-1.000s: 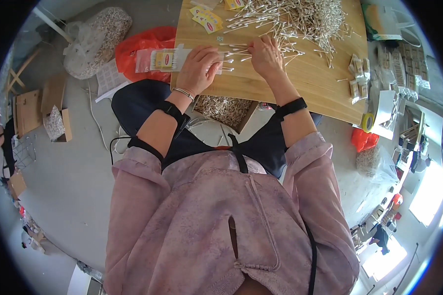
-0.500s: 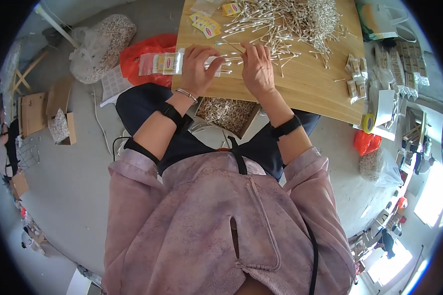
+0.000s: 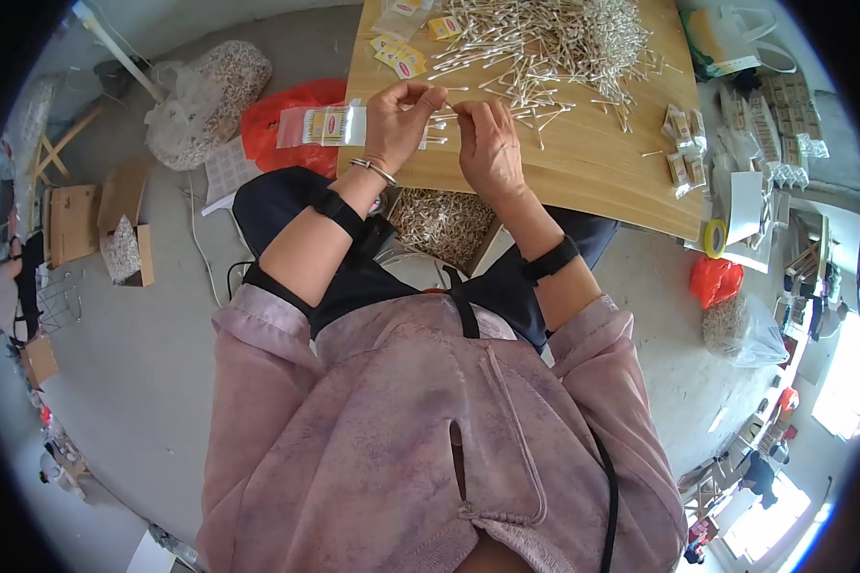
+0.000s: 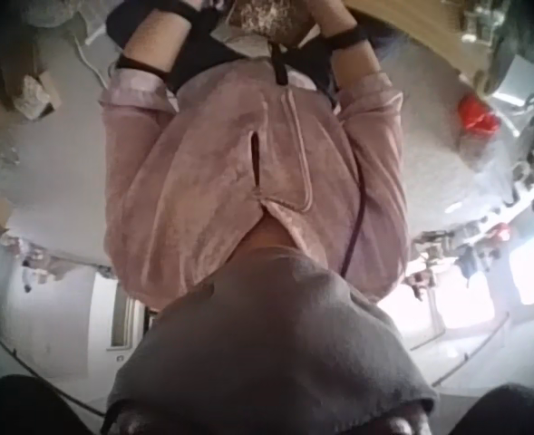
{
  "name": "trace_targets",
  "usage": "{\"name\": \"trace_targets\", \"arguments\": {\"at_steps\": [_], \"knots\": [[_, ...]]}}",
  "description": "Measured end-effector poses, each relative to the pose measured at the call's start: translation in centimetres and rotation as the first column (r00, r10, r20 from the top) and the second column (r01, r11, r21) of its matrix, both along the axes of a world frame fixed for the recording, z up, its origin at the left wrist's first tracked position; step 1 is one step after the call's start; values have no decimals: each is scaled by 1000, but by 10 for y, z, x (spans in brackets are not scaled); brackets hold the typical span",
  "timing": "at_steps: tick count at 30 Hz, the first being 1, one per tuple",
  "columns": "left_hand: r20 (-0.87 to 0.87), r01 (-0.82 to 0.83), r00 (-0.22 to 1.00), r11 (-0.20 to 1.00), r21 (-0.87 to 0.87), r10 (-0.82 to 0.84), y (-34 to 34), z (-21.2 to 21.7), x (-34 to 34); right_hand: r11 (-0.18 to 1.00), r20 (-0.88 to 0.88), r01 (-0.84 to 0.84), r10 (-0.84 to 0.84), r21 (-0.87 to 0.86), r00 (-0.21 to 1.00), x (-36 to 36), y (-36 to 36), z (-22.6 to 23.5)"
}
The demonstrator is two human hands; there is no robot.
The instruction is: Packaging bunches of cotton swabs into small plastic bags.
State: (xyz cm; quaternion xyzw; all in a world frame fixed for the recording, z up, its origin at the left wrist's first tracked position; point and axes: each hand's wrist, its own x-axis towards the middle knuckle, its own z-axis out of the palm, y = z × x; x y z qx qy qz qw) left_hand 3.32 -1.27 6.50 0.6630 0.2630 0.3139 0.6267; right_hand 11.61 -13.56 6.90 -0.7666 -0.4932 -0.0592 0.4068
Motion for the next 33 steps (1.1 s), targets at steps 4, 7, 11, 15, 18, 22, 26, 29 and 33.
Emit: {"name": "trace_targets", "arguments": {"at_steps": [4, 7, 11, 15, 18, 22, 26, 29, 33], "knots": [[164, 178, 976, 958, -227, -142, 2, 0, -1, 994, -167, -71, 84, 87, 982, 3, -3, 1], [166, 227, 968, 934, -276, -187, -2, -1, -3, 987, -229, -73, 105, 145, 968, 5, -4, 5], [0, 417, 896, 843, -340, -443, 2, -9, -14, 988, -246, -27, 65, 152, 967, 9, -7, 7], [-520, 729, 590, 685, 13, -618, -29, -4, -26, 991, -196, 16, 9, 129, 981, 13, -12, 9], [-363, 764, 588, 644, -45, -723, -35, -15, -30, 990, -224, 45, -14, 131, 974, 14, -11, 11], [-113, 647, 758, 763, -3, -643, -38, -22, -24, 990, -184, 17, 9, 138, 983, 15, -10, 10], [-187, 311, 932, 950, -34, -311, -23, 9, -10, 993, -189, -5, 28, 120, 982, 13, -12, 11], [174, 147, 977, 978, -150, -120, -11, 13, -1, 988, -243, -49, 83, 146, 966, 8, -9, 12], [108, 116, 989, 989, -91, -106, -9, 19, 0, 991, -268, -76, 102, 106, 958, 6, -9, 14]]}}
